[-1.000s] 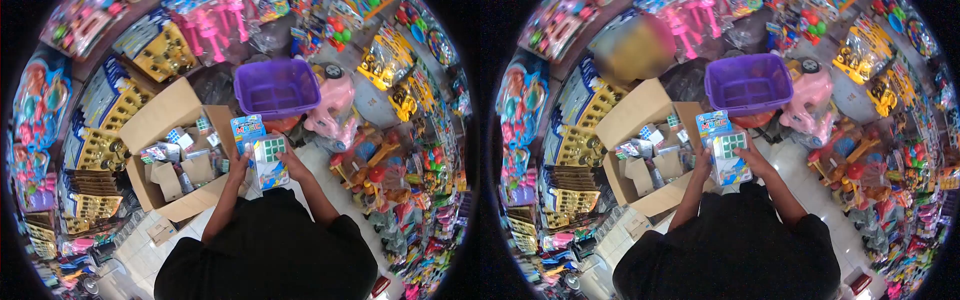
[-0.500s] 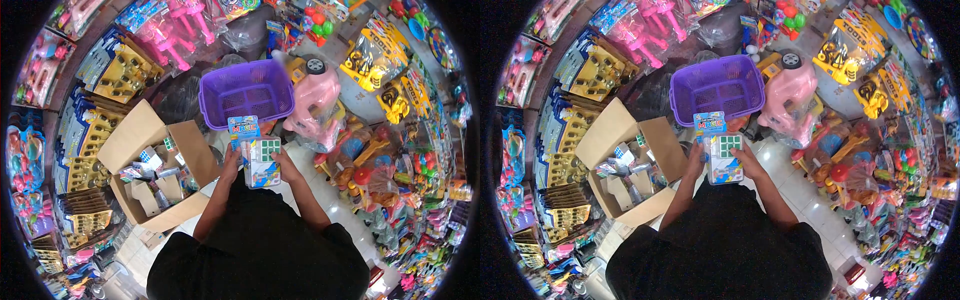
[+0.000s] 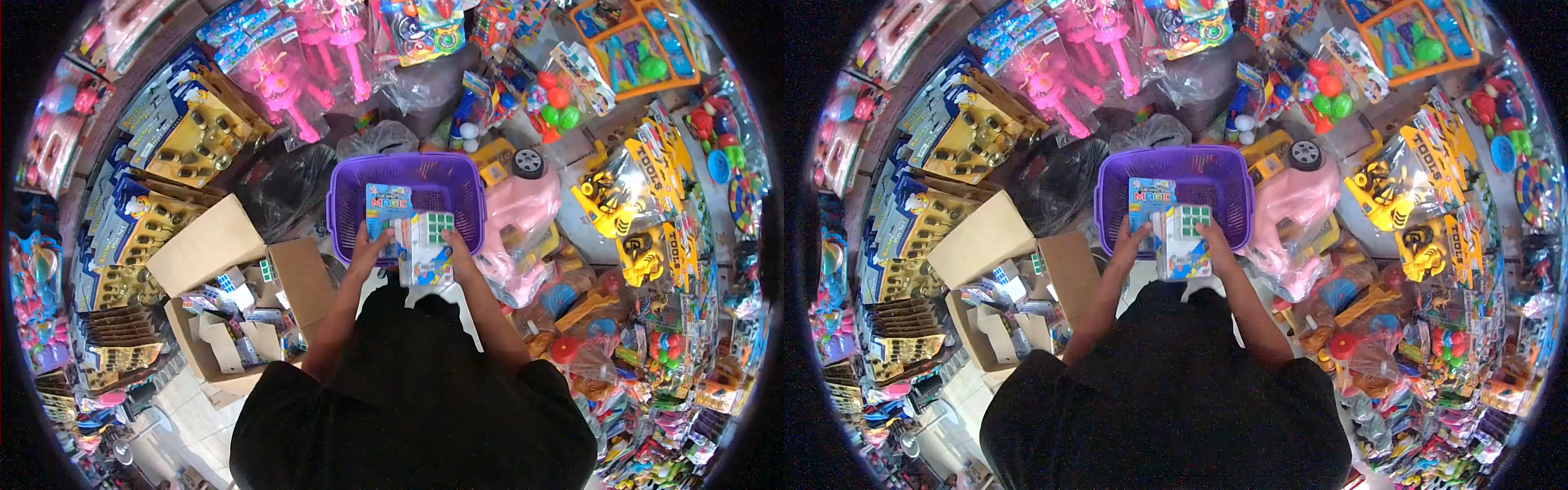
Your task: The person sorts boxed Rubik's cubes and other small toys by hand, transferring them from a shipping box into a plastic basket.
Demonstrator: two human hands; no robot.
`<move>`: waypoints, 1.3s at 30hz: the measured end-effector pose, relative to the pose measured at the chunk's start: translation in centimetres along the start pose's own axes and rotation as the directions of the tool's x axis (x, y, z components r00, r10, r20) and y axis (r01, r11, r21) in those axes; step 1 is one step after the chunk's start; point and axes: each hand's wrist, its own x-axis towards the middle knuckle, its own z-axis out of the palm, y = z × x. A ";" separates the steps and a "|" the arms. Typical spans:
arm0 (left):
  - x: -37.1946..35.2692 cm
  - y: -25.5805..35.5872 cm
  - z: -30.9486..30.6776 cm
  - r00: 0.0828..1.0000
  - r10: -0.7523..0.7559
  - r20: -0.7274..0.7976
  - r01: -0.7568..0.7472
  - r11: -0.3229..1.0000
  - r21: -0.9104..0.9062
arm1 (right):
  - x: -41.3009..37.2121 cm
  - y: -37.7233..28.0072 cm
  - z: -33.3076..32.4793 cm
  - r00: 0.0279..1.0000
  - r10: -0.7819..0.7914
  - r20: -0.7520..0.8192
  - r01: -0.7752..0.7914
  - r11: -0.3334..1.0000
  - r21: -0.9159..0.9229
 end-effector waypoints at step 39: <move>12.0 -10.4 -3.1 0.981 -0.174 -0.080 0.163 0.538 0.827 | 18.0 7.5 -8.6 0.827 0.542 -0.149 -0.479 0.819 0.317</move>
